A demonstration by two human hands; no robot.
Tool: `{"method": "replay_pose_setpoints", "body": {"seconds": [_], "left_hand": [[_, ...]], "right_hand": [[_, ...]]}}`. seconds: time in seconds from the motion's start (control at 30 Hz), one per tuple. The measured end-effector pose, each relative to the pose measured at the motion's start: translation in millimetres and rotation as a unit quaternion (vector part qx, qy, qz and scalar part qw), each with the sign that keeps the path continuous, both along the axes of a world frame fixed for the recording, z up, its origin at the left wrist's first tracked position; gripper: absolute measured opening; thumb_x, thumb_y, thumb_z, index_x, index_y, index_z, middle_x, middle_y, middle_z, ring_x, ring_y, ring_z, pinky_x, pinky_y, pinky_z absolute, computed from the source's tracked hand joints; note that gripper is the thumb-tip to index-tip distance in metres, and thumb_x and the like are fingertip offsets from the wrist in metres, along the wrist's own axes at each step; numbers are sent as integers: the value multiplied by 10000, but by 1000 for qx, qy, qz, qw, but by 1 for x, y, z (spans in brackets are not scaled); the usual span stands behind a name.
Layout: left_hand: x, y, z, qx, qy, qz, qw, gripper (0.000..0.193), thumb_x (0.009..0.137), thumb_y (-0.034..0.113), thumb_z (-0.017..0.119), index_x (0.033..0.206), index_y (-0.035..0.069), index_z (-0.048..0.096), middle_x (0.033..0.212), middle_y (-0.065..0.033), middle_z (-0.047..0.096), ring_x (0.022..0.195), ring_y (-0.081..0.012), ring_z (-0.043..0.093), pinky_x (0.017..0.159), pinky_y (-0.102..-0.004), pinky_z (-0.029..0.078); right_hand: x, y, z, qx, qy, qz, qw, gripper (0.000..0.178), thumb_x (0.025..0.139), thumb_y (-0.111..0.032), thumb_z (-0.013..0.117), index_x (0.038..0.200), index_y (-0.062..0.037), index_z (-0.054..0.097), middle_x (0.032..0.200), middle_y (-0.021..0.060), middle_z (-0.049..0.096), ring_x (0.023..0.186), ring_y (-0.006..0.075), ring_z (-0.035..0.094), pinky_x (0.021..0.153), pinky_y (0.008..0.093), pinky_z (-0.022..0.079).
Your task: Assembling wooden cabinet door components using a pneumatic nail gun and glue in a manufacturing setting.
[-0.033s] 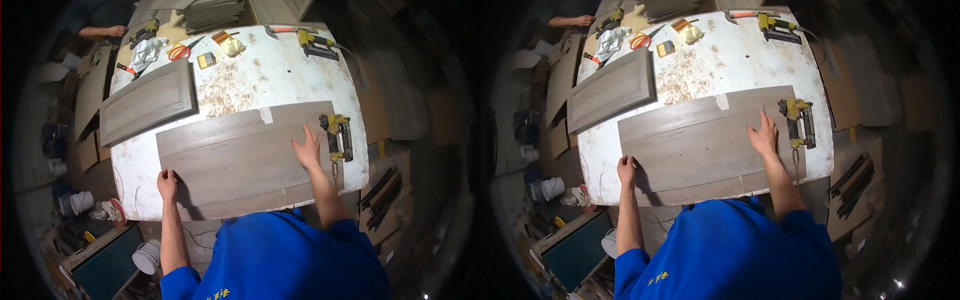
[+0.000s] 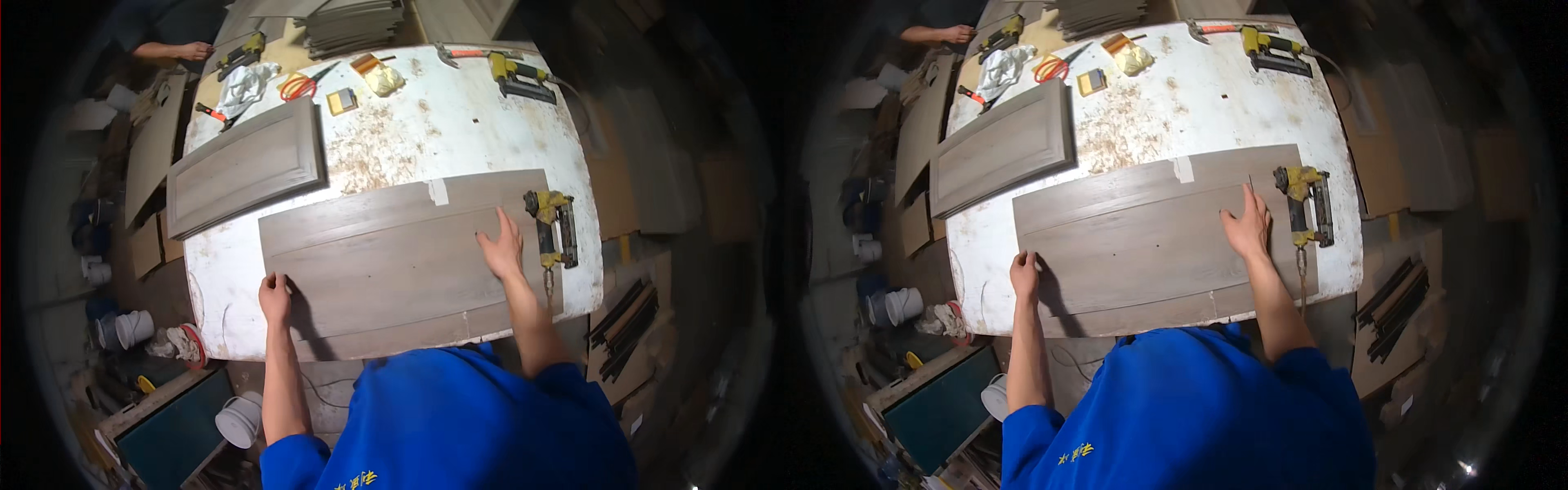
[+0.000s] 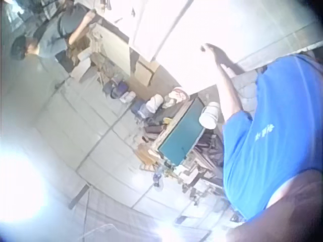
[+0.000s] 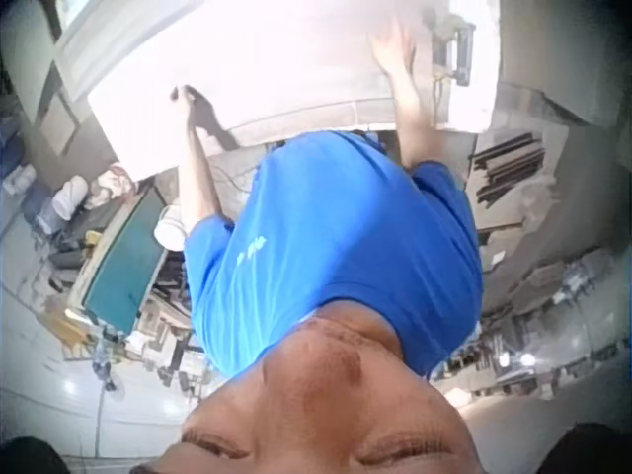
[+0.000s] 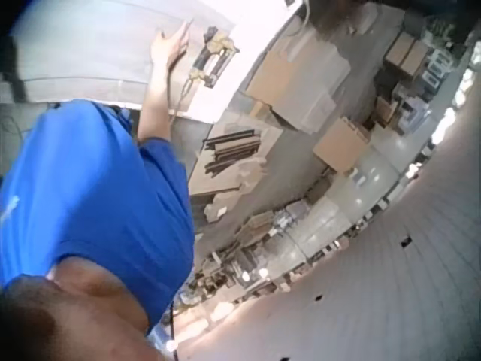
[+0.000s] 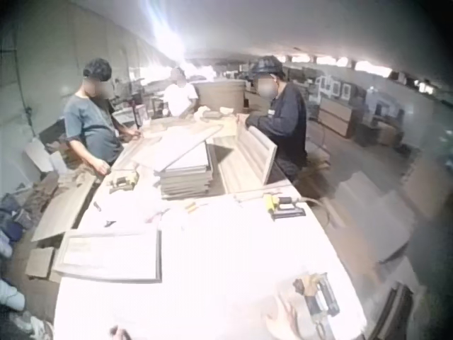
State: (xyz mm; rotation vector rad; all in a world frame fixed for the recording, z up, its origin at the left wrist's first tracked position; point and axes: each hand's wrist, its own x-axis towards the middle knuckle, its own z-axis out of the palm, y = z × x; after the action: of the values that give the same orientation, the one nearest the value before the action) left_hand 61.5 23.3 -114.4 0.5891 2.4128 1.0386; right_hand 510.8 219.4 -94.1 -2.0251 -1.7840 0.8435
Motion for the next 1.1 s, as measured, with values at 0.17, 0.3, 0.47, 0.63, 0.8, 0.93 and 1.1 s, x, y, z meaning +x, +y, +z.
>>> {"method": "replay_pose_setpoints", "body": {"seconds": [0.17,0.3,0.47,0.63,0.8,0.93,1.1], "left_hand": [[-17,10,6,-12,-22,61,998,388,936,261,677,1150,-62,676,1025,-138,722,935,-195,653,828,-328,518],[-11,-14,53,115,-128,111,979,361,1021,389,601,971,32,621,874,-29,616,782,-125,542,706,-269,447],[7,-68,125,170,-148,156,962,537,1033,590,463,1006,68,588,945,-29,609,942,-139,576,802,-336,480],[7,-94,153,184,-71,58,979,365,1009,402,627,943,44,598,909,-39,622,846,-114,571,762,-289,490],[16,-93,181,99,9,57,993,308,976,283,700,853,23,589,734,4,578,689,-94,528,689,-262,489],[17,-107,180,123,-48,72,989,285,986,257,682,846,27,586,761,2,570,701,-67,521,662,-256,519],[14,-123,173,147,-74,86,983,278,1003,236,648,826,37,569,794,-8,564,724,-54,515,687,-261,552]], "right_hand": [[12,9,-7,-33,191,-121,974,786,862,-316,717,1536,-56,405,1545,247,418,1436,370,397,1178,431,319],[18,-16,55,27,359,-166,918,639,958,-203,631,1517,9,406,1489,220,485,1375,287,468,1138,364,354],[25,-61,116,77,396,-195,894,335,1029,-229,615,1271,3,607,922,-36,549,820,34,462,707,199,378],[44,-84,118,123,348,-182,911,164,1008,-183,656,1053,-32,611,829,-75,498,730,17,399,625,199,321],[49,-98,128,192,262,-138,936,168,995,-160,676,962,-18,593,817,-40,540,767,52,470,695,203,396],[58,-107,132,210,155,-134,956,180,983,-134,634,855,-10,605,780,-21,545,800,74,490,736,242,429],[78,-112,129,149,150,-150,966,230,1004,-208,595,852,-36,605,806,-1,594,749,84,522,727,241,440]]}}
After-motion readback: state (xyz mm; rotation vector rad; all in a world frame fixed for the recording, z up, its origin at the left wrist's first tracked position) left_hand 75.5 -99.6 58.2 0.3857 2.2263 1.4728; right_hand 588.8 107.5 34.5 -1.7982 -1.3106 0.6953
